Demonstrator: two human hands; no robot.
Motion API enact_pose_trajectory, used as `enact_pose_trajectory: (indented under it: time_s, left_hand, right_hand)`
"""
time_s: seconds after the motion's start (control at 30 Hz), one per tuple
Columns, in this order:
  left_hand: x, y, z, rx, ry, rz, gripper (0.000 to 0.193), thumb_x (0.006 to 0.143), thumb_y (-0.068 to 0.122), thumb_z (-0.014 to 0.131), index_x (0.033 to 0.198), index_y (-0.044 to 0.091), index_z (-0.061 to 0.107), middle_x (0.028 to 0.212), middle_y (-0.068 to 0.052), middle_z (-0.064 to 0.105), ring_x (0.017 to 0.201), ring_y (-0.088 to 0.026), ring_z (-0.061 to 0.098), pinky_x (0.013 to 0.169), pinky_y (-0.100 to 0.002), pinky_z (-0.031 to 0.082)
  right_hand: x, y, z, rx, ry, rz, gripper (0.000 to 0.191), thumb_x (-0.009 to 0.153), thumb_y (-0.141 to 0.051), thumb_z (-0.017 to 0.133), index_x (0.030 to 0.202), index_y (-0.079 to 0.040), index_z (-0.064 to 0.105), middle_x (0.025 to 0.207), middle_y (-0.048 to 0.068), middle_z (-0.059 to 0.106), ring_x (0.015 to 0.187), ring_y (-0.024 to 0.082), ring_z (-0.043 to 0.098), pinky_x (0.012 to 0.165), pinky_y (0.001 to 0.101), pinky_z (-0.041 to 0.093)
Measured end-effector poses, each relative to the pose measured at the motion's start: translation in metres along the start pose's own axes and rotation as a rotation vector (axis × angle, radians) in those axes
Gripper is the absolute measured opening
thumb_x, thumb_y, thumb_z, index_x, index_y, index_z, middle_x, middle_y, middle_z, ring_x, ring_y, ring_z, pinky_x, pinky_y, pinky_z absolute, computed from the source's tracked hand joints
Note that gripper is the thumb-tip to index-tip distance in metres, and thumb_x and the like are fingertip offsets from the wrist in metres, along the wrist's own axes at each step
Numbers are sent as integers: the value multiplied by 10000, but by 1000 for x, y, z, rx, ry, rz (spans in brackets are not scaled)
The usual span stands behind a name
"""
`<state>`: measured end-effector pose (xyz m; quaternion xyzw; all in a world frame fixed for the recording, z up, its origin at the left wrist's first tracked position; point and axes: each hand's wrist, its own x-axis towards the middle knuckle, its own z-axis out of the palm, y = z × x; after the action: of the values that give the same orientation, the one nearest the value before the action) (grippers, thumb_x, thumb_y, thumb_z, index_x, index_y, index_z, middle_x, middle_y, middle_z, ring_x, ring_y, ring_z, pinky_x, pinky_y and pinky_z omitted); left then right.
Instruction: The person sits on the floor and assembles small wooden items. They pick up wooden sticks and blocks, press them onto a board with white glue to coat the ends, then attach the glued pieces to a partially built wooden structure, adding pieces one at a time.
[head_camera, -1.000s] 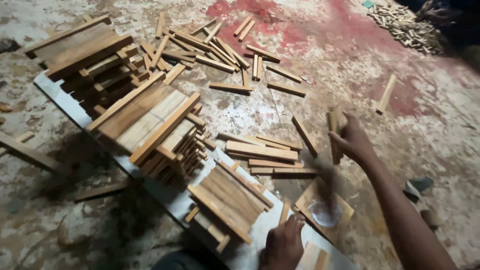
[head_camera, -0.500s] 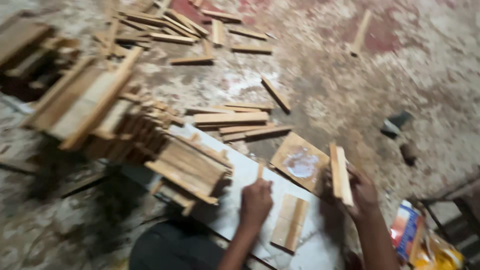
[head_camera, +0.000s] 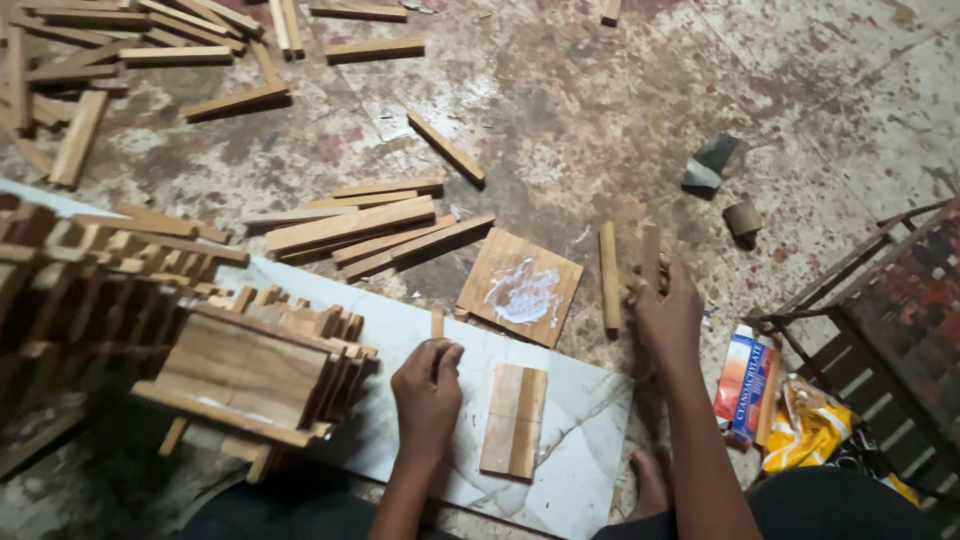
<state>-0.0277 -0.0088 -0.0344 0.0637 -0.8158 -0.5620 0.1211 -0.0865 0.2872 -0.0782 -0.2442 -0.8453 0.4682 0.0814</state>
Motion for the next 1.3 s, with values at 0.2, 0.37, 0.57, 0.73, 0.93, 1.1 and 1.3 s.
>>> enact_pose_trajectory:
  time_s: [0.2,0.37,0.57,0.73,0.93,1.1,1.3]
  left_hand:
    - [-6,3,-16,100,10,-64,194,957,94,592,806,-18,642,718,-208,683,670,-377,683,605,-447,515]
    - [-2,5,-26,103,28,-213,307,983,165,576,735,-3,647,626,-209,634,564,-370,640,546,-462,476]
    - [4,2,-28,114,3,-339,462,987,282,667,692,-61,571,576,-222,519,564,-353,509,539,-463,410]
    - [5,0,-19,-19,89,-122,200,954,171,628,840,6,626,667,-118,653,595,-222,638,565,-369,501]
    - [2,-10,-12,95,-9,-322,216,960,185,646,884,-14,679,681,-168,689,585,-279,658,589,-401,511]
    - [-4,-18,-6,15,6,-247,238,957,164,577,888,-15,718,755,-174,731,651,-277,719,623,-388,546]
    - [-7,-22,-9,95,-29,-268,367,1008,247,536,800,-23,673,639,-184,631,553,-311,600,570,-437,472]
  right_hand:
    - [-14,-14,9,500,-229,82,404,951,-45,539,1350,15,531,1075,140,733,768,199,714,629,338,592]
    - [-20,-26,8,692,-348,240,462,920,-80,538,1379,-85,485,1028,128,721,681,167,666,578,380,599]
    - [-17,-30,-10,134,-30,80,421,930,-94,580,1337,12,608,987,193,664,703,214,630,597,423,565]
    - [-11,-16,0,-226,-34,-144,640,854,-97,635,1477,-25,507,1045,212,713,872,301,703,768,420,560]
    - [-11,-10,24,-323,40,-195,617,862,-111,728,1441,-23,535,1092,242,718,965,378,715,832,443,561]
    - [-18,-19,26,-165,71,-178,488,902,-73,677,1361,-31,514,1037,201,737,913,333,758,780,399,600]
    - [-20,-21,22,-172,147,-231,357,913,-43,695,1236,-20,548,1010,203,744,913,316,753,797,410,589]
